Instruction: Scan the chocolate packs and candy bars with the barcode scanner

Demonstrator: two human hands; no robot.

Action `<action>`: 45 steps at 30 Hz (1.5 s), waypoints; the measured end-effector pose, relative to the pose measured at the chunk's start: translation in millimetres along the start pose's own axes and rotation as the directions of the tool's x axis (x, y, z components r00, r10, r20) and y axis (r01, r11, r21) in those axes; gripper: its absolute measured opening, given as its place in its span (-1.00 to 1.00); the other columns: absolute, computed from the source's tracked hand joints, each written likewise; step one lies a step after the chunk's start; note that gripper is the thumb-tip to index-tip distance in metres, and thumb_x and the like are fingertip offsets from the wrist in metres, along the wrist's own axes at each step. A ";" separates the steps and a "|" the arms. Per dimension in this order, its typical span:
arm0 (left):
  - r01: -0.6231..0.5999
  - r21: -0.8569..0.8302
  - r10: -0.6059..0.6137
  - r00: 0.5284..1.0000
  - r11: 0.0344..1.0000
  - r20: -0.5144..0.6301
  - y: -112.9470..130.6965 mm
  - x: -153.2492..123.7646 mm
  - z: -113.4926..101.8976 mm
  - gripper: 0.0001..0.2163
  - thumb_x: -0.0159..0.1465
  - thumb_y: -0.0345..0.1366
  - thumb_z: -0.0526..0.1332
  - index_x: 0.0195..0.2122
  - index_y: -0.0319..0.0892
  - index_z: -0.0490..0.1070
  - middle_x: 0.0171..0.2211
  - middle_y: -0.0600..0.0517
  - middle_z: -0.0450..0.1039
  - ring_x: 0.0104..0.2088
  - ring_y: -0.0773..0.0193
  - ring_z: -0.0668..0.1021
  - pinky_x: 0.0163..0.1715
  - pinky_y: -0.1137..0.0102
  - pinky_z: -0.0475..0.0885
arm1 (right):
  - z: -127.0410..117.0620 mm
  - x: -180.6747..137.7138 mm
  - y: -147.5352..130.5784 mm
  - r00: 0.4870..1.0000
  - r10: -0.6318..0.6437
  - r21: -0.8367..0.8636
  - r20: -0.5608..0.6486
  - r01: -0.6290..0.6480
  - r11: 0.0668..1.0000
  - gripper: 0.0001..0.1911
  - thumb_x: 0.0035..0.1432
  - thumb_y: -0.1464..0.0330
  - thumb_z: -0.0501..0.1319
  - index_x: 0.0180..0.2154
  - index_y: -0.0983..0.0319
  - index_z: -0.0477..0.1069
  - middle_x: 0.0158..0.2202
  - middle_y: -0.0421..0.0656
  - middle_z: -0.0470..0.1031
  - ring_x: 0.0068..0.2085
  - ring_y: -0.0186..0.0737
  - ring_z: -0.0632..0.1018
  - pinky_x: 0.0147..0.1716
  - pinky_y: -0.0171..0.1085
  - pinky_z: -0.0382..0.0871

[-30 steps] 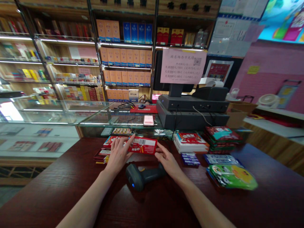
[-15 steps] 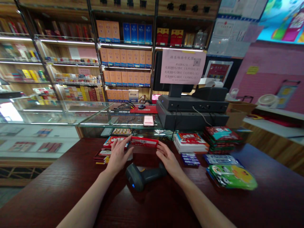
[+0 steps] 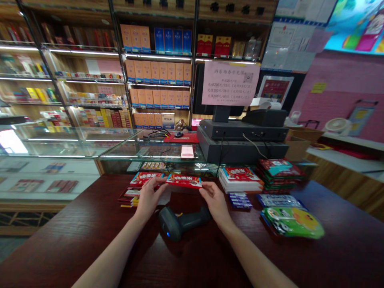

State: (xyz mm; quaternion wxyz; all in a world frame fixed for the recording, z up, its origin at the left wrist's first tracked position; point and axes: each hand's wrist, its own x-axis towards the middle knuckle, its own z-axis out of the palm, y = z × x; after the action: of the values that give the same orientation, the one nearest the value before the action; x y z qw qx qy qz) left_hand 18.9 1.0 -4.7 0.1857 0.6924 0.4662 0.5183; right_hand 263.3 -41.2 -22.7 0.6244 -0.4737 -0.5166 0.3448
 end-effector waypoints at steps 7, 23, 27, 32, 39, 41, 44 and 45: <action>0.014 0.041 -0.015 1.000 0.999 0.027 -0.6 3.1 -3.4 -0.84 0.19 -0.15 0.27 -0.28 -0.10 0.51 -0.19 0.01 0.65 -0.13 0.11 0.64 -0.03 0.18 0.48 | -0.8 -0.1 1.5 0.999 -0.027 -0.006 0.018 0.027 1.000 -0.66 0.04 0.23 0.33 -0.12 0.16 0.43 -0.02 -0.02 0.60 0.07 0.01 0.58 0.10 -0.01 0.43; 0.056 0.268 -0.054 0.998 0.962 -0.017 -1.8 21.5 -37.0 -0.77 0.21 -0.19 0.22 -0.11 -0.05 0.49 -0.13 0.02 0.65 -0.04 0.09 0.62 0.06 0.18 0.41 | 35.4 15.4 -8.4 0.990 -0.069 -0.236 0.121 0.096 0.967 -0.67 0.08 0.35 0.24 -0.06 0.10 0.46 0.02 -0.11 0.60 0.10 -0.06 0.57 0.03 -0.05 0.45; 0.088 0.355 -0.088 0.996 0.931 -0.018 -6.6 26.6 -52.3 -0.74 0.21 -0.22 0.18 -0.07 -0.05 0.48 -0.09 0.02 0.64 -0.02 0.08 0.62 0.02 0.21 0.43 | 55.3 26.3 -7.4 0.983 -0.094 -0.223 0.156 0.128 0.966 -0.70 0.09 0.36 0.23 -0.09 0.11 0.46 -0.02 -0.11 0.61 0.08 -0.08 0.58 0.06 -0.07 0.45; 0.137 0.446 -0.144 0.989 0.885 -0.019 -17.8 29.1 -70.8 -0.68 0.24 -0.25 0.11 -0.01 -0.04 0.48 -0.10 0.03 0.64 -0.07 0.10 0.64 -0.06 0.26 0.45 | 81.2 34.7 -7.0 0.976 -0.107 -0.203 0.190 0.146 0.968 -0.68 0.07 0.41 0.22 -0.09 0.11 0.45 0.00 -0.13 0.61 0.09 -0.08 0.58 0.06 -0.06 0.46; 0.247 0.472 -0.217 0.969 0.846 -0.119 -41.8 36.1 -94.9 -0.71 0.33 -0.13 0.03 -0.11 0.02 0.52 -0.21 0.06 0.65 -0.13 0.10 0.63 -0.10 0.32 0.43 | 118.2 45.7 4.0 0.967 -0.082 -0.226 0.241 0.139 0.964 -0.67 0.03 0.50 0.24 -0.13 0.10 0.45 -0.07 -0.15 0.64 0.03 -0.12 0.62 0.07 -0.08 0.46; 0.219 0.494 -0.197 0.976 0.842 -0.096 -51.0 38.2 -100.8 -0.71 0.33 -0.16 0.01 -0.11 0.02 0.51 -0.15 0.05 0.63 -0.11 0.11 0.61 -0.09 0.34 0.41 | 126.8 48.9 9.5 0.965 -0.069 -0.237 0.254 0.132 0.962 -0.66 0.03 0.51 0.24 -0.12 0.12 0.45 -0.05 -0.14 0.63 0.03 -0.11 0.62 0.09 -0.08 0.44; 0.137 0.530 -0.141 0.989 0.837 -0.033 -65.4 39.5 -107.6 -0.71 0.31 -0.22 0.03 -0.07 0.01 0.50 -0.04 0.02 0.58 -0.08 0.12 0.60 -0.08 0.35 0.40 | 136.7 53.2 16.4 0.961 -0.057 -0.255 0.272 0.129 0.958 -0.66 0.04 0.52 0.24 -0.12 0.12 0.45 -0.04 -0.14 0.63 0.05 -0.11 0.61 0.12 -0.07 0.41; 0.129 0.536 -0.138 0.990 0.834 -0.023 -70.2 39.5 -109.1 -0.71 0.30 -0.23 0.03 -0.06 0.01 0.50 -0.03 0.02 0.57 -0.08 0.13 0.59 -0.08 0.35 0.41 | 139.2 54.6 18.1 0.960 -0.056 -0.262 0.276 0.131 0.956 -0.66 0.04 0.52 0.24 -0.12 0.12 0.45 -0.04 -0.14 0.63 0.05 -0.11 0.60 0.12 -0.07 0.41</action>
State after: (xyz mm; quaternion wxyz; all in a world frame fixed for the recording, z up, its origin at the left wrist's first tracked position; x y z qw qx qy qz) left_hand -109.0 44.3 7.9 0.0243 0.6868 0.6380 0.3474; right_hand 141.5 47.5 -20.1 0.4926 -0.4811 -0.6607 0.2990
